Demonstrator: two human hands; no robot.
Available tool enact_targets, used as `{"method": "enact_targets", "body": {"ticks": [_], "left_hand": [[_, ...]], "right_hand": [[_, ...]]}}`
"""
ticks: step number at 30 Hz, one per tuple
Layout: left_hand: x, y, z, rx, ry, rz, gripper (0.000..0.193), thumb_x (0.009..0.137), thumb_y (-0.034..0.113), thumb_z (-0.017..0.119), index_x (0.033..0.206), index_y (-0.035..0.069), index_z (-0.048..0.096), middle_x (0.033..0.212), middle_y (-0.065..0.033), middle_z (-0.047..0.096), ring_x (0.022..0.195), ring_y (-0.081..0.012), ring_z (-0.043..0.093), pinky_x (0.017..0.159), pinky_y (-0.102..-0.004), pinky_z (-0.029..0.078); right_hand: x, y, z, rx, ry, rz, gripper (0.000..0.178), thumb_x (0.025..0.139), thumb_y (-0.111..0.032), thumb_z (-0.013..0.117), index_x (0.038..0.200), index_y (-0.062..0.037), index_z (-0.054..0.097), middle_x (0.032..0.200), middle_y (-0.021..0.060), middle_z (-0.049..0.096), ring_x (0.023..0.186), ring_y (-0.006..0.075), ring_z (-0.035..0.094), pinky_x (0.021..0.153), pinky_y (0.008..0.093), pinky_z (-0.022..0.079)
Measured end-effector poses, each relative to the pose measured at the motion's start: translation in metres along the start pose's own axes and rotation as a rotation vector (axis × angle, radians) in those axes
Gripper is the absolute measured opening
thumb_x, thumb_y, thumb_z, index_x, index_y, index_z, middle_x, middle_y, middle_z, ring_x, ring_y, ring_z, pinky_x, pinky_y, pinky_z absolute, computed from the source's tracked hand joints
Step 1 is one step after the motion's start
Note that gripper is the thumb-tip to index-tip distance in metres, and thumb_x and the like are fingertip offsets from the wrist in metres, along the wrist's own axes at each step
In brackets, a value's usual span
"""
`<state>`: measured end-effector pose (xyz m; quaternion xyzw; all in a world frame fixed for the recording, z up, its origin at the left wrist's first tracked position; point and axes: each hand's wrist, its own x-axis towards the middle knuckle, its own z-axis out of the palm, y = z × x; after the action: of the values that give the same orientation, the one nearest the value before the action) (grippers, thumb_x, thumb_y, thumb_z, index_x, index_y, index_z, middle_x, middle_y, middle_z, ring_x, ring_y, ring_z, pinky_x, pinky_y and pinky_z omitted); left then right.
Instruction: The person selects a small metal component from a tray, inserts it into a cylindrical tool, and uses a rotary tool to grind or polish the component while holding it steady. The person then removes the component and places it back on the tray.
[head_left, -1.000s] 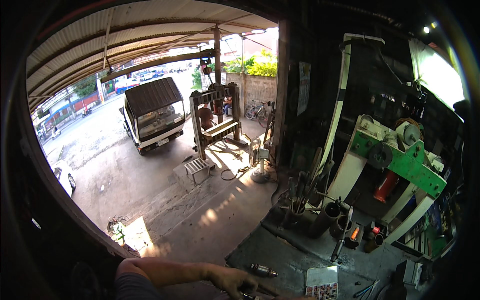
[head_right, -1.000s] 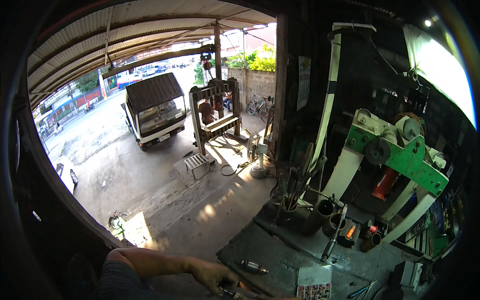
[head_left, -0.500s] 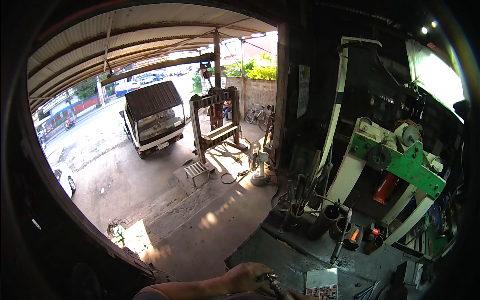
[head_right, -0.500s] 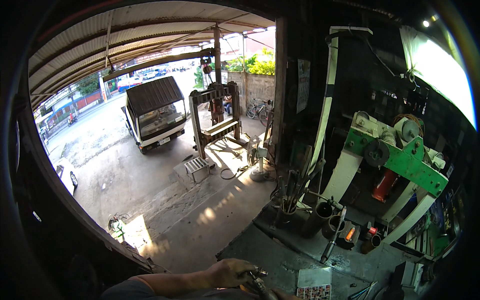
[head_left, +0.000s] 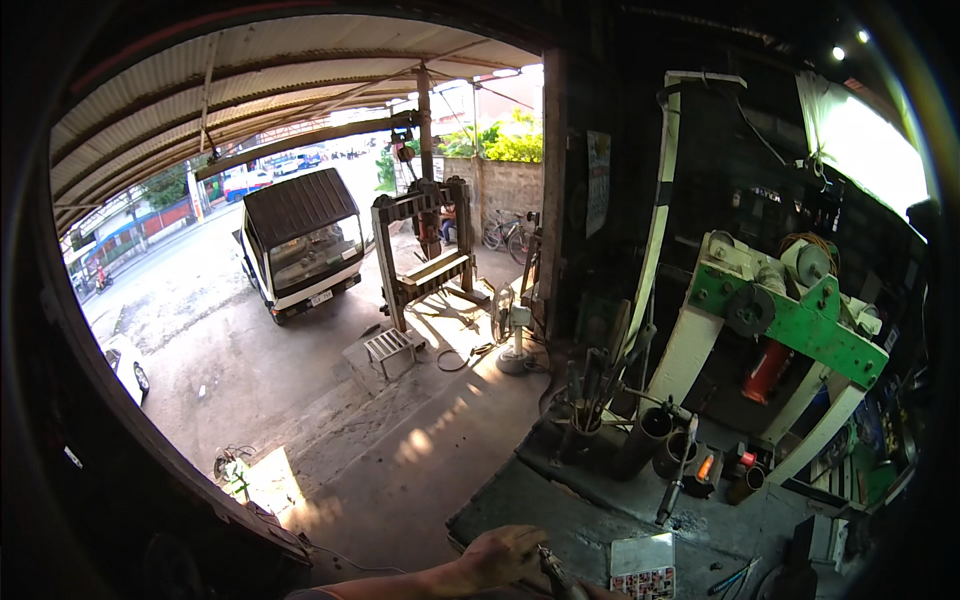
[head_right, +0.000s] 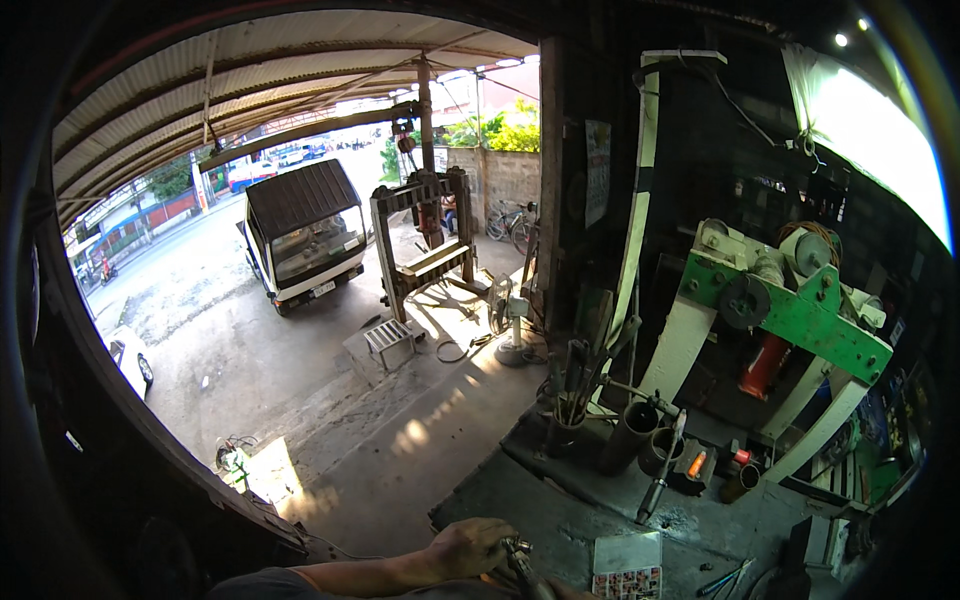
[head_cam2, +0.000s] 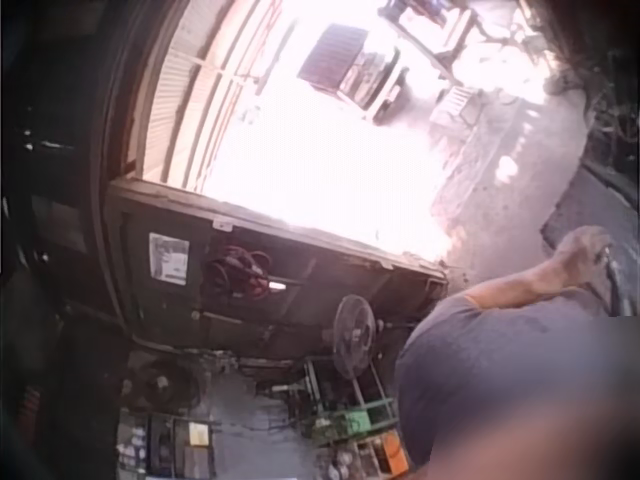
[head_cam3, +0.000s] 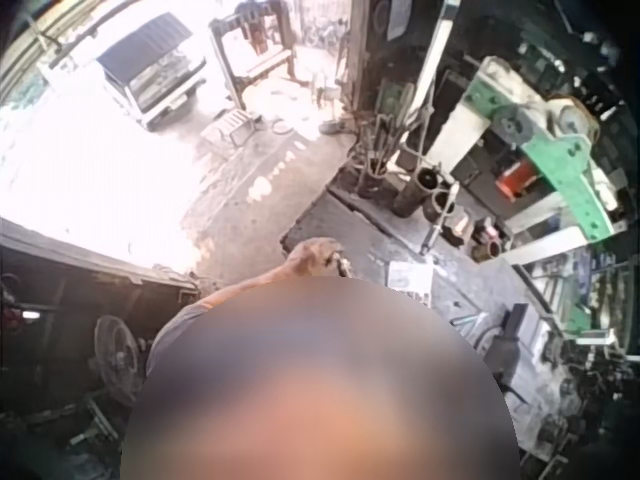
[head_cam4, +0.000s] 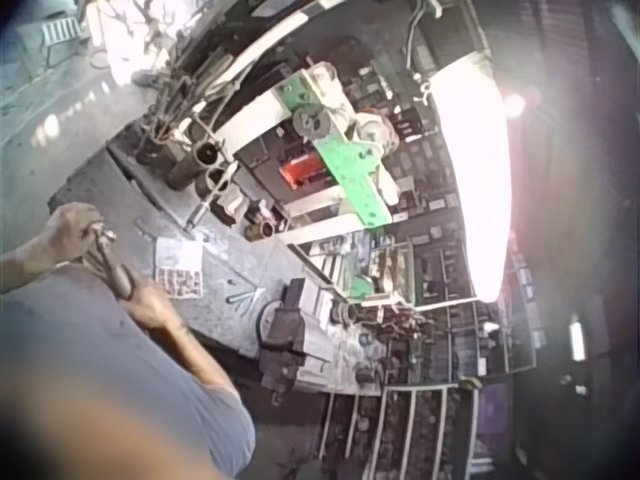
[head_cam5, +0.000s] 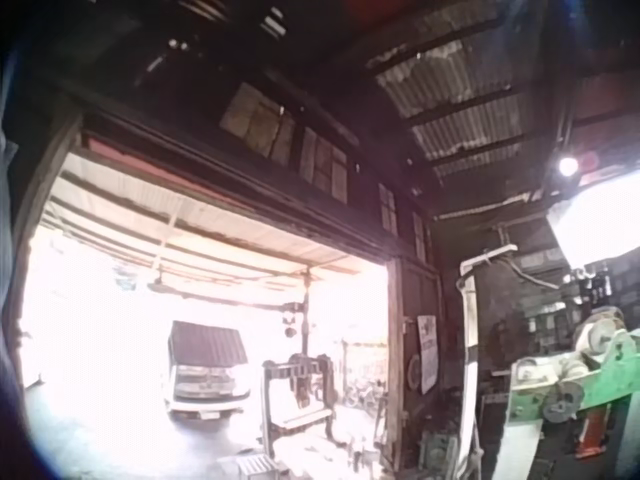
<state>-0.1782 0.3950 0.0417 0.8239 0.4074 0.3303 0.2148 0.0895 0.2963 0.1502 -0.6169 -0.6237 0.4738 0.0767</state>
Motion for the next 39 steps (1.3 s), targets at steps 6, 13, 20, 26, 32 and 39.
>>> {"method": "enact_targets", "body": {"ticks": [6, 13, 20, 26, 32, 39], "left_hand": [[-0.004, 0.001, 0.004, 0.071, 0.059, 0.02, 0.032, 0.096, 0.019, 0.08, 0.126, 0.008, 0.08, 0.128, -0.0124, 0.081, 0.114, -0.0363, 0.08, 0.1, -0.0456, 0.067], [0.012, 0.006, -0.035, -0.291, -0.226, -0.211, 0.037, 0.099, 0.009, 0.08, 0.136, 0.003, 0.077, 0.127, -0.0167, 0.082, 0.118, -0.0283, 0.08, 0.102, -0.0405, 0.065], [0.018, -0.022, -0.06, -0.99, -0.577, -0.453, 0.026, 0.097, 0.001, 0.088, 0.115, 0.006, 0.069, 0.105, 0.0021, 0.07, 0.098, -0.0066, 0.065, 0.086, -0.0286, 0.056], [0.024, -0.036, -0.069, -0.91, -0.825, -0.395, 0.033, 0.094, 0.0, 0.093, 0.115, 0.006, 0.069, 0.115, 0.0007, 0.069, 0.106, -0.0089, 0.066, 0.091, -0.0295, 0.056], [0.032, -0.038, -0.076, -0.764, -0.942, -0.317, 0.032, 0.092, 0.005, 0.094, 0.111, 0.006, 0.068, 0.109, 0.0025, 0.067, 0.103, -0.0086, 0.062, 0.088, -0.0292, 0.054], [0.046, -0.026, -0.091, -0.648, -1.01, -0.197, 0.022, 0.095, 0.009, 0.088, 0.107, 0.006, 0.07, 0.098, 0.0025, 0.069, 0.095, -0.0092, 0.065, 0.082, -0.0309, 0.055]], "right_hand": [[-0.002, -0.003, 0.0, -0.059, 0.006, -0.034, 0.098, 0.082, -0.06, 0.092, 0.163, -0.0112, 0.063, 0.141, 0.0327, 0.076, 0.134, 0.0487, 0.073, 0.11, 0.054, 0.058], [0.003, 0.003, -0.008, -0.08, 0.044, -0.112, 0.095, 0.081, -0.049, 0.091, 0.162, -0.0095, 0.063, 0.14, 0.0348, 0.075, 0.135, 0.0493, 0.072, 0.112, 0.0542, 0.058], [0.007, 0.009, -0.029, -0.136, -0.252, -0.048, 0.092, 0.085, -0.036, 0.083, 0.171, -0.023, 0.055, 0.117, 0.0225, 0.085, 0.109, 0.0409, 0.084, 0.098, 0.0514, 0.066], [0.011, -0.003, -0.028, -0.225, -0.29, -0.136, 0.093, 0.086, -0.034, 0.082, 0.172, -0.0191, 0.051, 0.122, 0.022, 0.084, 0.113, 0.0406, 0.083, 0.101, 0.0512, 0.066], [0.013, -0.003, -0.028, -0.264, -0.329, -0.158, 0.092, 0.086, -0.034, 0.082, 0.172, -0.0201, 0.05, 0.122, 0.022, 0.084, 0.112, 0.0417, 0.082, 0.1, 0.0526, 0.066], [0.025, 0.006, -0.024, -0.373, -0.41, -0.157, 0.1, 0.089, -0.048, 0.082, 0.179, -0.028, 0.042, 0.127, 0.0204, 0.084, 0.112, 0.0417, 0.082, 0.101, 0.0521, 0.065]]}}
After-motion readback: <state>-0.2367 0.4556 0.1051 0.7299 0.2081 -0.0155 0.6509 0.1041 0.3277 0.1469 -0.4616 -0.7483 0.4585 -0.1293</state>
